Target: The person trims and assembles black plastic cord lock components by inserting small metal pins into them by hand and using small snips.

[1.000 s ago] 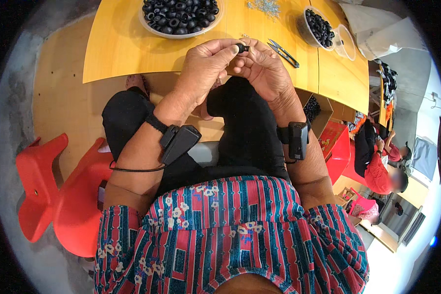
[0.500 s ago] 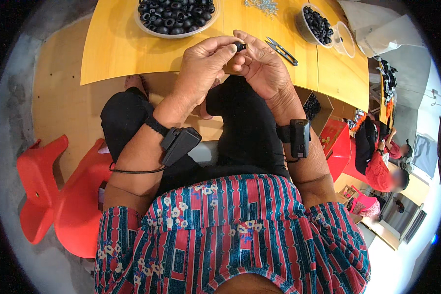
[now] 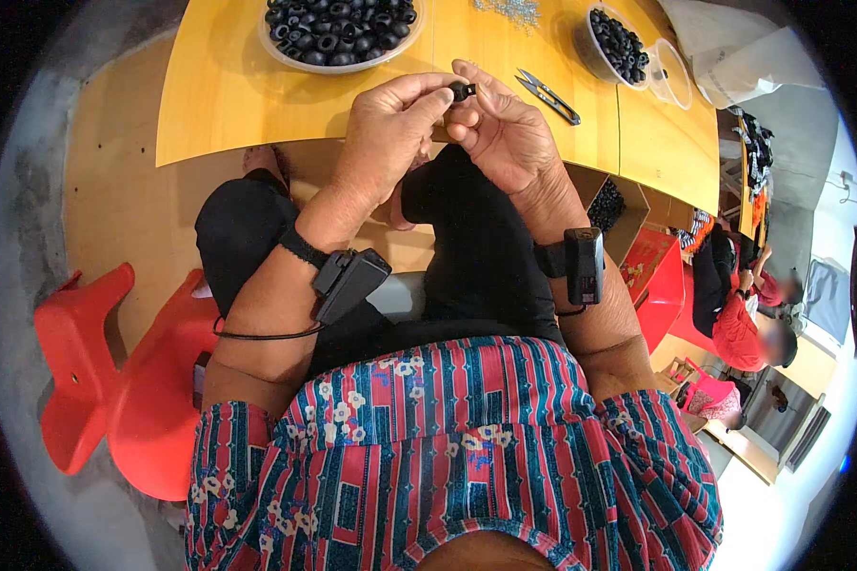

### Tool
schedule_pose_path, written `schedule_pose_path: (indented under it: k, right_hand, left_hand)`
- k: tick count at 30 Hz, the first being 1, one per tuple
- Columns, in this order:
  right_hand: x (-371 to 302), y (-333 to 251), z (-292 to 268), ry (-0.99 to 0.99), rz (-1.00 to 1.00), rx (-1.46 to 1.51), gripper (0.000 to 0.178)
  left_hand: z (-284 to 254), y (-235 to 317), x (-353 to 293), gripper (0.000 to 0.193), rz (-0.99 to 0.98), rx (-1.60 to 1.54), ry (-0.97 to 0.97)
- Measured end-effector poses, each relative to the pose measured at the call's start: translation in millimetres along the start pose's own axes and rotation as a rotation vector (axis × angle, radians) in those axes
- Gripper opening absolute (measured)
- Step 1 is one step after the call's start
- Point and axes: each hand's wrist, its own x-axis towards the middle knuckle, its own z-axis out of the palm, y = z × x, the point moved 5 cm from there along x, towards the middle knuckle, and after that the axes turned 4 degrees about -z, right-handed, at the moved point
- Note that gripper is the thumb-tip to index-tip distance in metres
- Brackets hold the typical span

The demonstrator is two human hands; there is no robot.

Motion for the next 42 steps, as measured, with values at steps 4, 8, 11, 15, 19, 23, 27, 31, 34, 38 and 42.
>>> schedule_pose_path:
  k: [4,8,11,15,19,23,27,31,34,38,42]
  right_hand:
    - [-2,2,3,0.039,-0.001,-0.004,0.036]
    - [-3,2,5,0.071,-0.013,0.02,0.033]
    - [-3,1,2,0.072,-0.014,0.015,0.027]
    - [-3,2,3,0.057,-0.002,0.031,0.022]
    - [-3,4,8,0.062,-0.011,0.007,0.021]
    - [-5,9,11,0.174,-0.055,-0.032,0.019]
    - [-3,12,10,0.161,-0.067,-0.001,0.016]
    - [-3,13,12,0.197,-0.076,0.007,0.015]
    - [-2,14,13,0.223,-0.081,-0.005,0.015]
    - [-2,15,12,0.232,-0.104,0.002,0.014]
    - [-1,17,14,0.212,-0.134,0.013,0.018]
  left_hand:
    - [-3,1,0,0.02,0.043,0.036,0.029]
    - [-3,0,0,0.021,0.02,-0.009,0.032]
    - [-5,0,-1,0.022,-0.056,-0.014,0.02]
    - [-5,2,-1,0.022,-0.041,-0.032,0.003]
    - [-4,4,-1,0.022,-0.046,-0.018,0.008]
    - [-3,5,-3,0.022,-0.037,-0.006,0.04]
    - [1,8,-5,0.022,-0.024,-0.039,0.052]
    - [1,9,-6,0.021,-0.011,-0.015,0.092]
    - [-2,7,-5,0.02,-0.011,-0.015,0.106]
    - [0,7,-4,0.019,0.005,-0.03,0.105]
    - [-1,6,-3,0.017,0.012,-0.043,0.111]
